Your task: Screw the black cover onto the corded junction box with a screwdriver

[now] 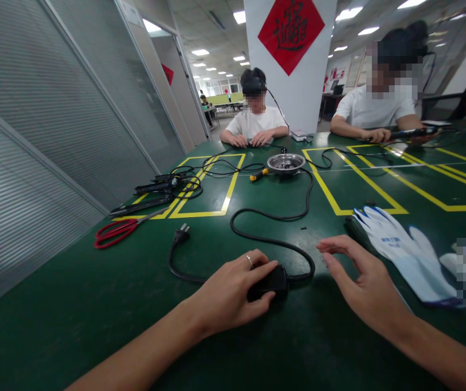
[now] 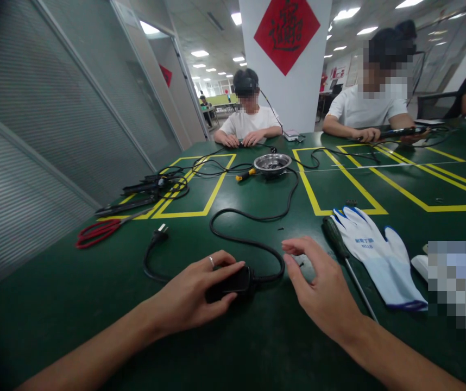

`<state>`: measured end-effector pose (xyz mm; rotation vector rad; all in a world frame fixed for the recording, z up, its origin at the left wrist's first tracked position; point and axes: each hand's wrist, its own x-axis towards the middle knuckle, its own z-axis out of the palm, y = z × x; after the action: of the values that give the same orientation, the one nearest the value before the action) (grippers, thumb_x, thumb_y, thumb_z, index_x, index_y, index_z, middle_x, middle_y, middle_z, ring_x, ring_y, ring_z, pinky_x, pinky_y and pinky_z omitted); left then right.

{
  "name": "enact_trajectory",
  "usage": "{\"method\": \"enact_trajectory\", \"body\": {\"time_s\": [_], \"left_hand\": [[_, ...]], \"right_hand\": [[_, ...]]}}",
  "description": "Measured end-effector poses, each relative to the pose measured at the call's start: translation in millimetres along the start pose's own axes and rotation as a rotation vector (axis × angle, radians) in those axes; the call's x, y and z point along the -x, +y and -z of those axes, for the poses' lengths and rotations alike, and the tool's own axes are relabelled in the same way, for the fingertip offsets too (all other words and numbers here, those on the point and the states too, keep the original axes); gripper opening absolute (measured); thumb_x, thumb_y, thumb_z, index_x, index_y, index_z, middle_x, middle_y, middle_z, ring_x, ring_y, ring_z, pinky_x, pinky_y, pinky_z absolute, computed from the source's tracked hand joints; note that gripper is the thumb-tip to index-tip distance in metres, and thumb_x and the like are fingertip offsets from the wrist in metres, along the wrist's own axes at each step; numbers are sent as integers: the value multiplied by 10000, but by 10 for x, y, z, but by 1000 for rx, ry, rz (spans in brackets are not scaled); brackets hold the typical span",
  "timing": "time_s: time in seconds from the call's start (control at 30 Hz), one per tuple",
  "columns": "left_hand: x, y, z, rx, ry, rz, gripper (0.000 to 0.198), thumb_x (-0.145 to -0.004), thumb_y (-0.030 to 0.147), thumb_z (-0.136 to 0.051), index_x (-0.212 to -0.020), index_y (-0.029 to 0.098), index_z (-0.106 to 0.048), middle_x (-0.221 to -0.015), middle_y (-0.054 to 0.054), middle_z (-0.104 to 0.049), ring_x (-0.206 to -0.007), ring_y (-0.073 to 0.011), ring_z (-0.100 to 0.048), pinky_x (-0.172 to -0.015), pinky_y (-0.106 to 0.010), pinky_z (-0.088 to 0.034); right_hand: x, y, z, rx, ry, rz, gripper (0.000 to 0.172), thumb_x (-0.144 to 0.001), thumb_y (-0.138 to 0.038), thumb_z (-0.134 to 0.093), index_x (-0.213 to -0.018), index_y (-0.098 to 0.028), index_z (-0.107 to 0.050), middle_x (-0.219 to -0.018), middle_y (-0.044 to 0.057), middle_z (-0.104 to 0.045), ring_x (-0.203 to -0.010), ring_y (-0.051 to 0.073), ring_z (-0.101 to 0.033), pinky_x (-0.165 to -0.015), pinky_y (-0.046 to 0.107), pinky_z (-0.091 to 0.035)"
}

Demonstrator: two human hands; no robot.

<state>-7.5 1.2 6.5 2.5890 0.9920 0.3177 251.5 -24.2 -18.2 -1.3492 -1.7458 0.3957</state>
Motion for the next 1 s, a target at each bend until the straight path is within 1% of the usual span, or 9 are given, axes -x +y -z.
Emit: {"method": "enact_trajectory", "body": {"time_s": [0.13,0.37,0.5,0.6,0.67,0.73,0.8,0.9,1.0], "left_hand": [[-24,22,-50,-22,-62,27,502,-898,331,-517,-1379,245,-403,-1240,-66,-496,-1050,-217,-540,-943,-375,-470],[-39,47,-21,-79,-62,9,452,-926,354,-506,-1356,241,-422,-1233,-56,-524,-1079,-224,-520,-952,-391,-460],[-36,83,-25,-140,-56,4,419,-923,363,-520,-1314,224,-462,-1204,-55,-562,-1103,-238,-508,-967,-407,-445],[-28,85,-67,-118,-38,17,409,-921,385,-520,-1288,215,-461,-1225,-53,-568,-1139,-232,-501,-1004,-402,-425],[-33,68,-107,-124,24,11,500,-890,460,-544,-1296,191,-434,-1324,-85,-512,-1228,-259,-447,-1058,-437,-373],[-50,43,-144,-151,97,-1,704,-831,568,-571,-1361,162,-351,-1452,-131,-375,-1332,-306,-330,-1109,-490,-289],[-72,18,-174,-164,102,-8,819,-808,616,-565,-1415,154,-269,-1497,-151,-297,-1374,-326,-265,-1120,-513,-257],[-98,-6,-208,-156,2,2,705,-873,540,-520,-1426,184,-266,-1461,-138,-366,-1354,-306,-326,-1099,-493,-304],[-98,-5,-222,-153,-15,18,689,-873,513,-535,-1423,194,-272,-1442,-140,-386,-1328,-302,-367,-1086,-488,-322]], "right_hand": [[5,5,17,19,6,38,208,-870,-263,-537,-1077,-263,-562,-1028,-6,-607,-958,120,-573,-844,286,-474],[-91,-2,71,121,38,42,192,-879,-281,-511,-1059,-258,-575,-1017,2,-614,-930,133,-576,-778,265,-488],[-214,173,223,479,30,18,303,-884,-390,-470,-1098,-203,-577,-1080,77,-590,-968,214,-564,-827,371,-475],[-244,447,352,762,-56,-86,483,-855,-524,-435,-1077,-128,-598,-1028,168,-585,-929,310,-564,-756,458,-466],[-239,652,405,718,-91,-192,529,-811,-574,-465,-1007,-107,-617,-924,182,-598,-799,306,-574,-682,464,-456],[-245,822,431,610,-74,-265,513,-756,-576,-534,-941,-108,-633,-837,168,-605,-689,275,-559,-629,449,-439],[-279,919,445,518,-44,-300,459,-710,-554,-597,-868,-126,-648,-747,131,-601,-614,234,-530,-592,417,-422],[-370,902,481,347,8,-343,382,-672,-525,-656,-788,-160,-654,-654,71,-584,-548,176,-497,-532,345,-400],[-451,751,538,88,84,-406,391,-685,-521,-661,-865,-174,-654,-640,34,-586,-487,132,-479,-432,279,-361]]}}
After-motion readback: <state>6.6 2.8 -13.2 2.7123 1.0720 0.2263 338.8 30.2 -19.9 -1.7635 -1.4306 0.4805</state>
